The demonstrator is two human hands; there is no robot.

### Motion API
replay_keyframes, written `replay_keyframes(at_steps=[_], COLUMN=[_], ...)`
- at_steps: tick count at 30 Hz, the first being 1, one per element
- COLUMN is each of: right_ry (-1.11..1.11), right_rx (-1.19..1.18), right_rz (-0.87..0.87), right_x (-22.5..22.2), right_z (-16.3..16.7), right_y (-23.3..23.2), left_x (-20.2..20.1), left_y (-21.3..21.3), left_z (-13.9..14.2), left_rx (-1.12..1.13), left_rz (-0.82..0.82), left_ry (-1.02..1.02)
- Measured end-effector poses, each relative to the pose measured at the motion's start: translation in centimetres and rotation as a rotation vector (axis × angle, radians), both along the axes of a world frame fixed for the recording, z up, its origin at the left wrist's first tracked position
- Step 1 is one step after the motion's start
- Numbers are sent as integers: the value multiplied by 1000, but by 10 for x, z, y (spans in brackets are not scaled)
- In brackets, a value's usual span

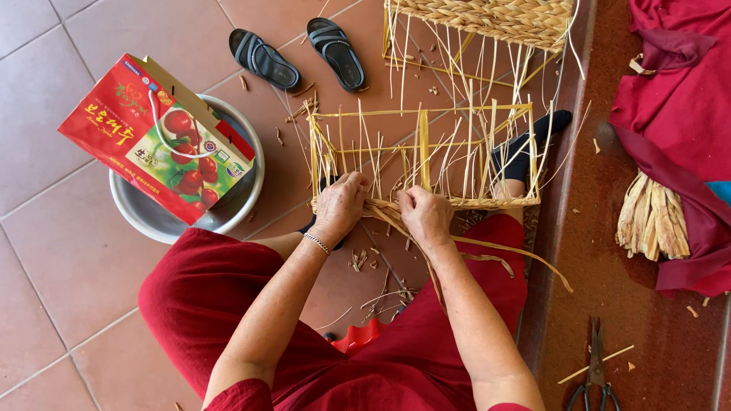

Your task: The person weaves a basket by interlacing thin dried plant strips through a rectangular frame. They use scissors to trim excess material and continue weaving along the frame's edge.

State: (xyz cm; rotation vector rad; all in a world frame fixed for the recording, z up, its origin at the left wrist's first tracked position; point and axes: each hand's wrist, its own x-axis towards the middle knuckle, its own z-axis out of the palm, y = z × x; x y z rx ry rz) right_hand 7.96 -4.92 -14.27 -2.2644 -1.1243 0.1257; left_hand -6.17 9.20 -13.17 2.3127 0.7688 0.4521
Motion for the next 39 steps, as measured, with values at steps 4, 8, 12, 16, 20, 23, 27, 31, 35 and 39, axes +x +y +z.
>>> replay_keyframes(at_steps=[4,8,12,16,20,23,27,31,35,39], right_ry=[-2,-98,-399,-497,-526,-558,-475,101,104,110], right_rx=[-75,-87,209,85,-63,11,53,-72,-40,169], right_rz=[-35,17,221,261,205,219,293,232,233,276], right_x=[7,8,-22,-44,-36,-33,-45,-38,-11,-9], right_z=[9,28,37,21,2,-6,1,29,65,94], right_y=[9,-2,-42,-51,-44,-44,-57,-68,-55,-39], left_x=[0,2,5,8,5,3,-3,-14,-24,-30], left_y=[-2,-2,-3,-3,0,2,0,-6,-4,-3], left_z=[4,6,2,0,1,3,4,2,2,7], left_rx=[78,193,187,191,181,124,38,-113,-217,-292], left_rz=[-54,-131,-193,-215,-153,-114,-110,-118,-196,-262], left_ry=[80,185,142,112,88,-7,-78,-178,-209,-213])
